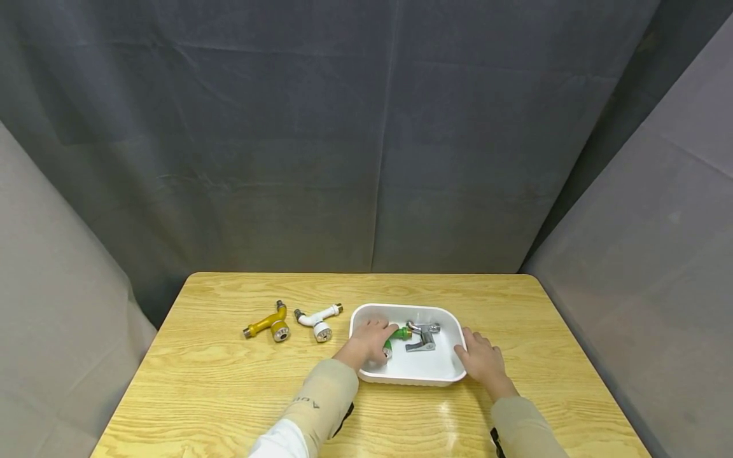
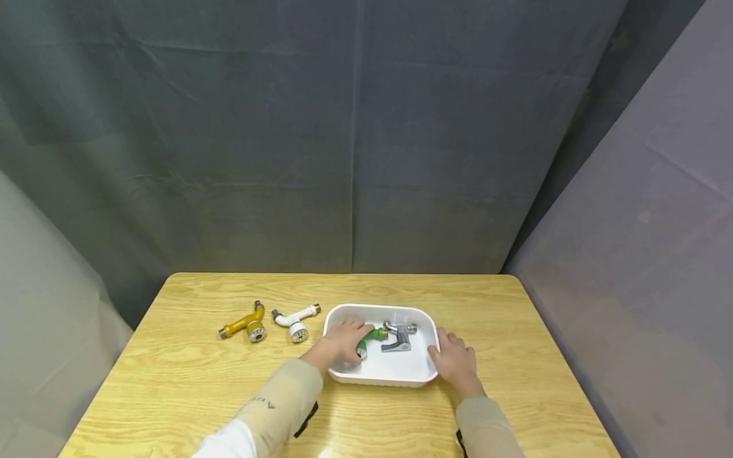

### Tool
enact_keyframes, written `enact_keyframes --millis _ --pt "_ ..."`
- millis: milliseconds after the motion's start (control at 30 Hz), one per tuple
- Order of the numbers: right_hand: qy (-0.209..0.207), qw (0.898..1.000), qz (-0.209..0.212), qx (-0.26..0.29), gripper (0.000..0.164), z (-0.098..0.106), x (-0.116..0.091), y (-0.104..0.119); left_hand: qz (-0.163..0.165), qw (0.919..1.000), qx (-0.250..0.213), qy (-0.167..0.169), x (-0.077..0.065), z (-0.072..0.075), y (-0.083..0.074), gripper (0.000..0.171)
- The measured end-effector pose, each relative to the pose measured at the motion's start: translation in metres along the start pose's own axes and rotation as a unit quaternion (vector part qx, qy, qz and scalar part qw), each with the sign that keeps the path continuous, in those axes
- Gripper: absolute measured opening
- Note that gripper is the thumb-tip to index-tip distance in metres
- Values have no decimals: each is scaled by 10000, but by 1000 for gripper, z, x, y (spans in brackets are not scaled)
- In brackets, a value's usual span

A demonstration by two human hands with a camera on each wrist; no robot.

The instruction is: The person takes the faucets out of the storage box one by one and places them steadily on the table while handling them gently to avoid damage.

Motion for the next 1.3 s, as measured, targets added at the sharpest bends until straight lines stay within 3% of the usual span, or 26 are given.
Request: enact_keyframes --millis 933,1300 --pt "22 10000 -39 55 52 0 0 0 -125 9998 92 -146 -3 1 -4 89" --pt "27 10000 -41 37 51 0 0 0 -158 9993 -216 -277 -4 6 -5 87"
Point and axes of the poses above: each hand's wrist, its own x-axis towards the middle knuckle, its own z-axis out of the back of the hand, y = z × x, the point moved 9 cm from there along x, towards the middle knuckle, and after that the axes turned 5 degrees about z, right-handed, at the moved point
